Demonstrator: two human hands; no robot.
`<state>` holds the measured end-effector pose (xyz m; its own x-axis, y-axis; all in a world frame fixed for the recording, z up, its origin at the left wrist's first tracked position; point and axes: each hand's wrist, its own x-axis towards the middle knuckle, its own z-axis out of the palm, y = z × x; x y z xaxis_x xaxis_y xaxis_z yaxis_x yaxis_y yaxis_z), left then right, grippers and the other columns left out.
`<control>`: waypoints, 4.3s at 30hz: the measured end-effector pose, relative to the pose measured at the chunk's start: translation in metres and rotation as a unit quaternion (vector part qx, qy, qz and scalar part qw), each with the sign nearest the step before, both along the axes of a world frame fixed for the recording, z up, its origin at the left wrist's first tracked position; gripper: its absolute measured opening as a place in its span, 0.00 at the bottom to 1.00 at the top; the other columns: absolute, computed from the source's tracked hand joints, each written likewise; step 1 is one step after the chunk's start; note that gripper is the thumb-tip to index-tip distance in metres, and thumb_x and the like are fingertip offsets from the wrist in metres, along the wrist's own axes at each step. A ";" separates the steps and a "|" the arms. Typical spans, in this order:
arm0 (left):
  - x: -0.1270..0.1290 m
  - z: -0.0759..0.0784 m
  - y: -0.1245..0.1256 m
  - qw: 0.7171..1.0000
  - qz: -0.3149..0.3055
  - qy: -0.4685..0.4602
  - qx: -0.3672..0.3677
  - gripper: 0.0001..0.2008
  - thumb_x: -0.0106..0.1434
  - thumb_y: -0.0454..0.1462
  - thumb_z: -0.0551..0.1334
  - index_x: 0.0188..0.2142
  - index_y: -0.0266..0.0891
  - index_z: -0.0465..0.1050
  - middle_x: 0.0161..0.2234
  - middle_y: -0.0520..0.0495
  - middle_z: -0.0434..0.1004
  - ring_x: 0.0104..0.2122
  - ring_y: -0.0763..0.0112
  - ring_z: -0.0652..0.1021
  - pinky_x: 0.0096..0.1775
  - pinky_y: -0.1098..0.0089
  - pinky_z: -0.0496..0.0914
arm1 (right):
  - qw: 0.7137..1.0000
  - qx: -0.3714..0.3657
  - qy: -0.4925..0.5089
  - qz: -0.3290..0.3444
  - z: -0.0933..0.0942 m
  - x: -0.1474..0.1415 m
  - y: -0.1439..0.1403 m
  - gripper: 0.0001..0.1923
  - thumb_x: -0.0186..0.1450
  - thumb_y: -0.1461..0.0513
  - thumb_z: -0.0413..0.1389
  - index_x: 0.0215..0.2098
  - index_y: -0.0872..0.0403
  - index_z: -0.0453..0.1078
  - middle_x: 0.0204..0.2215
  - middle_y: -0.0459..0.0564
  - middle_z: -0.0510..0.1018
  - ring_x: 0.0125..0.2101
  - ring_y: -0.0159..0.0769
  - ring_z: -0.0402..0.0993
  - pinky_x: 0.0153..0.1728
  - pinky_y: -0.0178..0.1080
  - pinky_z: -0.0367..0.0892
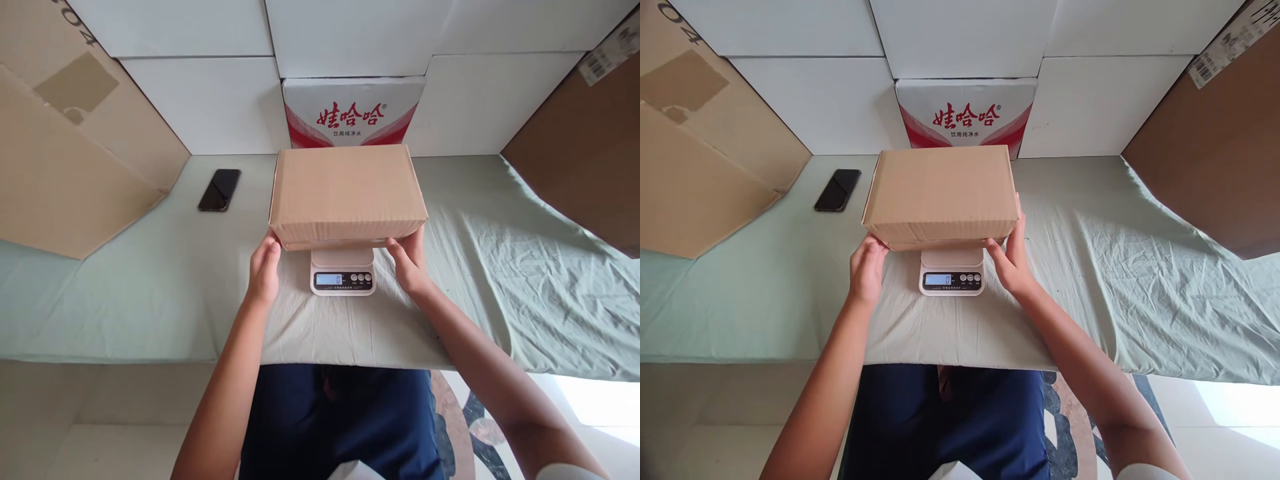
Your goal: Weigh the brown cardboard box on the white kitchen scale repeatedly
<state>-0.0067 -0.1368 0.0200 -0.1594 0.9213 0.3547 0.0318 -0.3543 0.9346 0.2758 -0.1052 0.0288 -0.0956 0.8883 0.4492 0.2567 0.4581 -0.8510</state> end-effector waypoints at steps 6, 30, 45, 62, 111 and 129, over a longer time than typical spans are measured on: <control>0.005 -0.007 -0.016 0.999 -0.005 0.013 -0.029 0.21 0.70 0.54 0.56 0.52 0.48 0.78 0.57 0.43 0.79 0.62 0.56 0.74 0.63 0.58 0.68 | 0.999 0.014 0.026 -0.017 -0.008 0.001 -0.008 0.42 0.67 0.43 0.53 0.73 0.36 0.42 0.72 0.48 0.54 0.74 0.53 0.48 0.73 0.63 0.50; 0.004 -0.010 -0.017 0.997 -0.011 0.010 -0.070 0.20 0.69 0.54 0.58 0.52 0.50 0.77 0.57 0.45 0.79 0.62 0.56 0.74 0.63 0.57 0.68 | 0.999 0.018 0.019 -0.042 -0.010 -0.002 -0.010 0.47 0.63 0.38 0.53 0.74 0.38 0.40 0.71 0.51 0.55 0.71 0.56 0.54 0.73 0.63 0.48; 0.002 -0.012 -0.008 0.997 -0.006 -0.067 -0.021 0.23 0.69 0.53 0.60 0.58 0.50 0.76 0.71 0.48 0.63 0.72 0.54 0.62 0.71 0.55 0.57 | 0.971 0.028 0.182 -0.152 -0.028 0.018 0.016 0.31 0.65 0.37 0.45 0.62 0.35 0.62 0.54 0.50 0.70 0.59 0.52 0.70 0.52 0.59 0.72; 0.000 -0.017 0.012 0.999 0.000 -0.039 -0.008 0.28 0.69 0.56 0.58 0.64 0.50 0.71 0.69 0.49 0.68 0.72 0.54 0.61 0.70 0.56 0.60 | 0.914 -0.070 0.342 -0.205 -0.015 0.026 0.029 0.17 0.65 0.45 0.48 0.42 0.45 0.67 0.35 0.45 0.69 0.35 0.35 0.72 0.34 0.40 0.69; 0.008 -0.040 0.158 0.993 -0.019 -0.101 -0.057 0.32 0.59 0.65 0.62 0.49 0.45 0.78 0.61 0.40 0.77 0.66 0.52 0.72 0.67 0.50 0.63 | 0.981 -0.052 0.170 -0.073 -0.018 -0.024 0.118 0.26 0.63 0.40 0.52 0.52 0.44 0.59 0.60 0.52 0.68 0.63 0.47 0.63 0.69 0.56 0.58; -0.021 -0.034 0.153 0.993 0.012 -0.093 -0.065 0.36 0.62 0.64 0.59 0.62 0.49 0.72 0.72 0.45 0.60 0.74 0.56 0.57 0.71 0.54 0.54 | 0.974 -0.089 0.188 -0.094 -0.040 0.004 0.126 0.29 0.64 0.43 0.52 0.61 0.39 0.58 0.66 0.47 0.64 0.68 0.37 0.60 0.68 0.52 0.60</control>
<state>-0.0273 0.0165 -0.0142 -0.2340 0.9524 0.1951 -0.1382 -0.2313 0.9630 0.2800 0.0208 -0.0112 0.2166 0.9414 0.2584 -0.0233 0.2696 -0.9627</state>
